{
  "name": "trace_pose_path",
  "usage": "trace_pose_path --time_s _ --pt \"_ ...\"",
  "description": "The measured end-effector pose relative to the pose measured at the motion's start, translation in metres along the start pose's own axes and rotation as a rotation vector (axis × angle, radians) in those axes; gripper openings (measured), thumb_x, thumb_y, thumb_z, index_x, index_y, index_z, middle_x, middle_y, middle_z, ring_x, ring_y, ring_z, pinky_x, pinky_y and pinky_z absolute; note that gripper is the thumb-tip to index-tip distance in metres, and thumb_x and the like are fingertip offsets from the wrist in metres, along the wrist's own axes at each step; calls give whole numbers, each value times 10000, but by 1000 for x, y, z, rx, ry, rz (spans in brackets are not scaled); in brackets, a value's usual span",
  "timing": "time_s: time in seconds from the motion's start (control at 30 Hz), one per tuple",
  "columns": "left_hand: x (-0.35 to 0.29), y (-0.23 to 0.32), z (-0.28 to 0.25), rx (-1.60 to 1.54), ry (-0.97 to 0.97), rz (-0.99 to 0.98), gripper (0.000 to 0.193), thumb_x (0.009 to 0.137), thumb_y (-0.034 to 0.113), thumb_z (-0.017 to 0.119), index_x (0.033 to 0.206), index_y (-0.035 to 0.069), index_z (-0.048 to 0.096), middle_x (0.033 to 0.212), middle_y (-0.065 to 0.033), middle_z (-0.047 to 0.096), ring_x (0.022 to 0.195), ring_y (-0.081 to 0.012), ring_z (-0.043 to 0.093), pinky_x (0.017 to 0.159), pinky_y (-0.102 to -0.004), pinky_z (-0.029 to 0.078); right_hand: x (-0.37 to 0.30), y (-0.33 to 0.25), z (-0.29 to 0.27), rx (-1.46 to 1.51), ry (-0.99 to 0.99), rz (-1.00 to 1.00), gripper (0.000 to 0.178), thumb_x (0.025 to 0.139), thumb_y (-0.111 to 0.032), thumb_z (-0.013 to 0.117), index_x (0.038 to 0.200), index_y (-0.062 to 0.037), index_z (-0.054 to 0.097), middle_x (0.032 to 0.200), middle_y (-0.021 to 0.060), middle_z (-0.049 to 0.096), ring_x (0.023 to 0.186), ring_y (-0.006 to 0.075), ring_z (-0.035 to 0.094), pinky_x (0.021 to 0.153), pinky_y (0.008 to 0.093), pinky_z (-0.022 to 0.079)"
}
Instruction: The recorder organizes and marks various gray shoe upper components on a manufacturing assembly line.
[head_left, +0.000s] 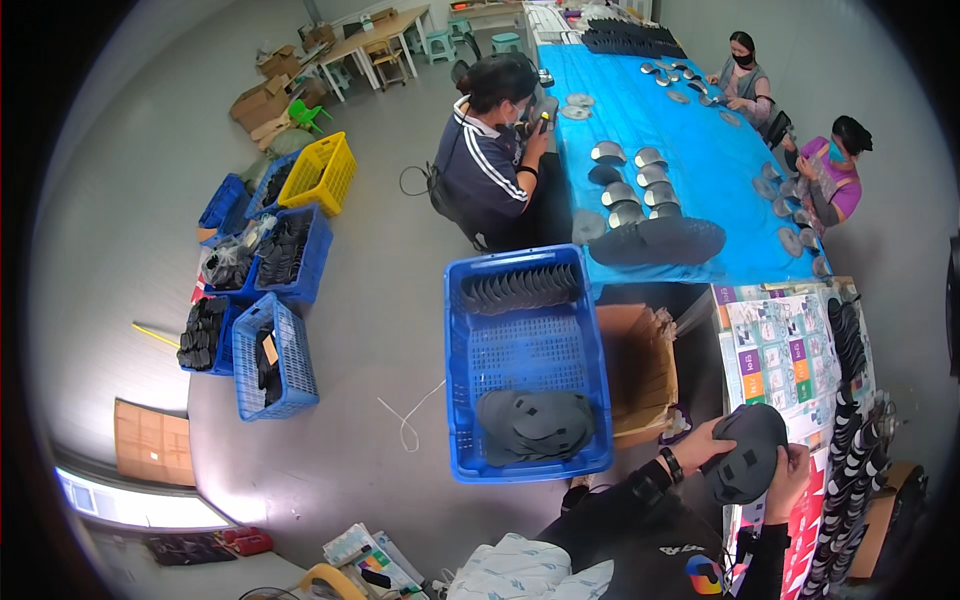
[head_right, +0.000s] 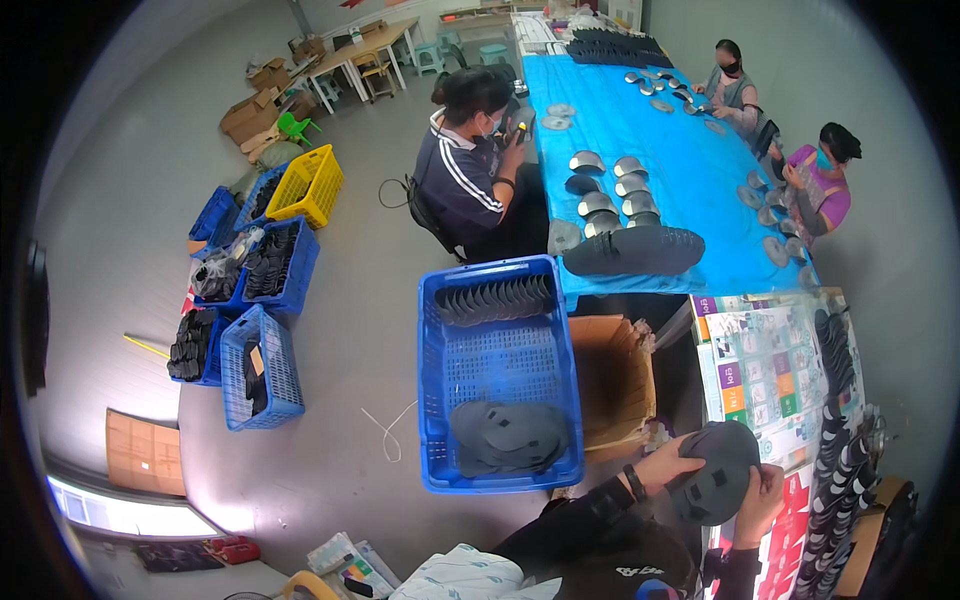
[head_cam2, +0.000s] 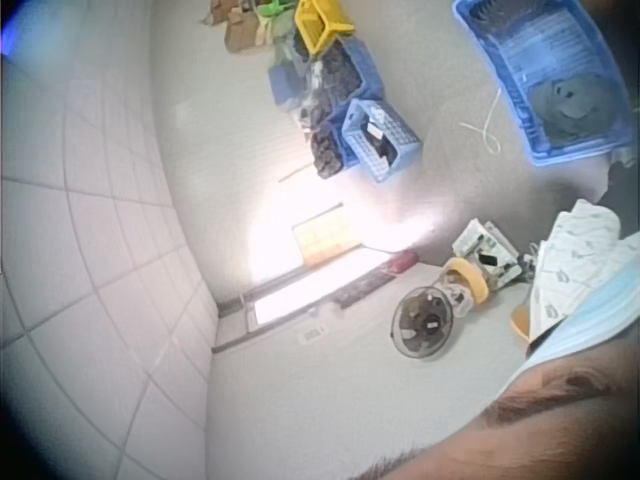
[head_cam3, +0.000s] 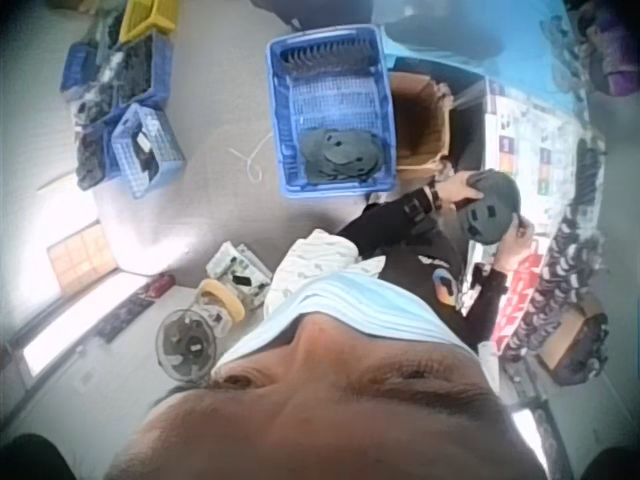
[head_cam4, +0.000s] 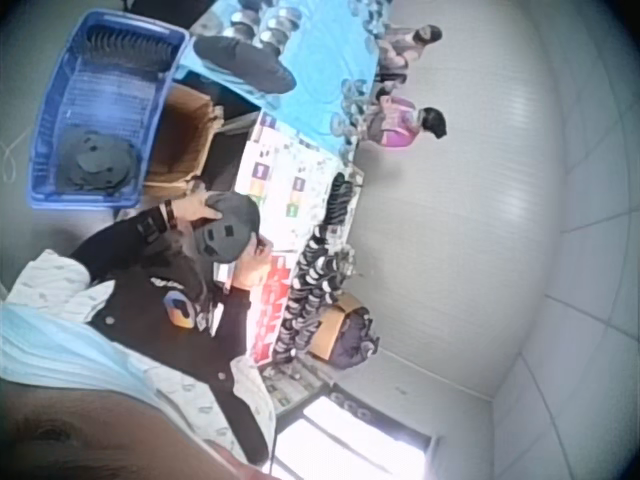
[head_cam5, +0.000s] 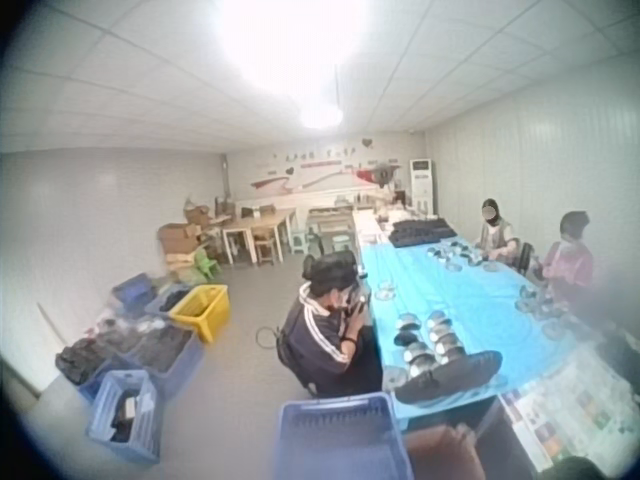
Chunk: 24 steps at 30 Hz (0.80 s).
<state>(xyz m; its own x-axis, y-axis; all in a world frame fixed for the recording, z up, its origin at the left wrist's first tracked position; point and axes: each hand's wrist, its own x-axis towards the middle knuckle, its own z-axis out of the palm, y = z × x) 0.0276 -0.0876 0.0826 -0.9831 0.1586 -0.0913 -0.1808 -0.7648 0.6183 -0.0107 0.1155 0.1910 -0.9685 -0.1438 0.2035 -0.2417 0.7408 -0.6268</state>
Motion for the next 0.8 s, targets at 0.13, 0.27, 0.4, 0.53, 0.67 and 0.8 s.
trace_pose_path --time_s 0.13,0.27,0.4,0.53,0.67,0.8 --pt "-8 13 -6 -90 -28 -17 539 942 1 649 1453 -5 480 1357 -87 605 1215 -180 581 1083 -332 459 2 -10 7 81 39 33 97 988 -45 640 1020 21 577 807 80 603 750 102 566 683 272 481" --pt "-11 25 -1 -102 -47 -13 542 932 16 679 1440 -10 491 1335 -79 622 1191 -166 598 1066 -328 473 3 2 11 125 44 -4 122 974 -52 663 1028 18 580 816 80 582 740 103 555 662 280 463" --pt "-4 16 -10 -113 -27 -56 533 944 24 681 1439 -8 485 1363 -89 600 1235 -190 580 1084 -344 462 3 -10 7 -43 101 -203 148 941 -52 699 1013 23 595 837 77 588 739 107 553 667 276 460" --pt "3 8 -13 -111 -20 -85 530 948 25 680 1440 -7 485 1369 -89 598 1230 -190 585 1076 -347 472 4 8 4 31 -15 -82 147 907 -46 725 973 33 620 834 72 603 727 112 542 665 274 456" --pt "5 6 -8 -124 -34 -81 531 949 27 681 1442 -6 486 1360 -87 606 1220 -190 593 1068 -345 481 3 20 3 100 -23 21 147 904 -47 724 971 38 623 779 60 593 701 109 521 644 277 445" --pt "4 10 0 -113 -22 -87 518 946 24 684 1430 -9 501 1339 -85 618 1205 -187 599 1061 -339 483 2 23 -1 90 -30 35 152 908 -53 722 970 39 618 764 53 589 693 103 509 638 274 440"
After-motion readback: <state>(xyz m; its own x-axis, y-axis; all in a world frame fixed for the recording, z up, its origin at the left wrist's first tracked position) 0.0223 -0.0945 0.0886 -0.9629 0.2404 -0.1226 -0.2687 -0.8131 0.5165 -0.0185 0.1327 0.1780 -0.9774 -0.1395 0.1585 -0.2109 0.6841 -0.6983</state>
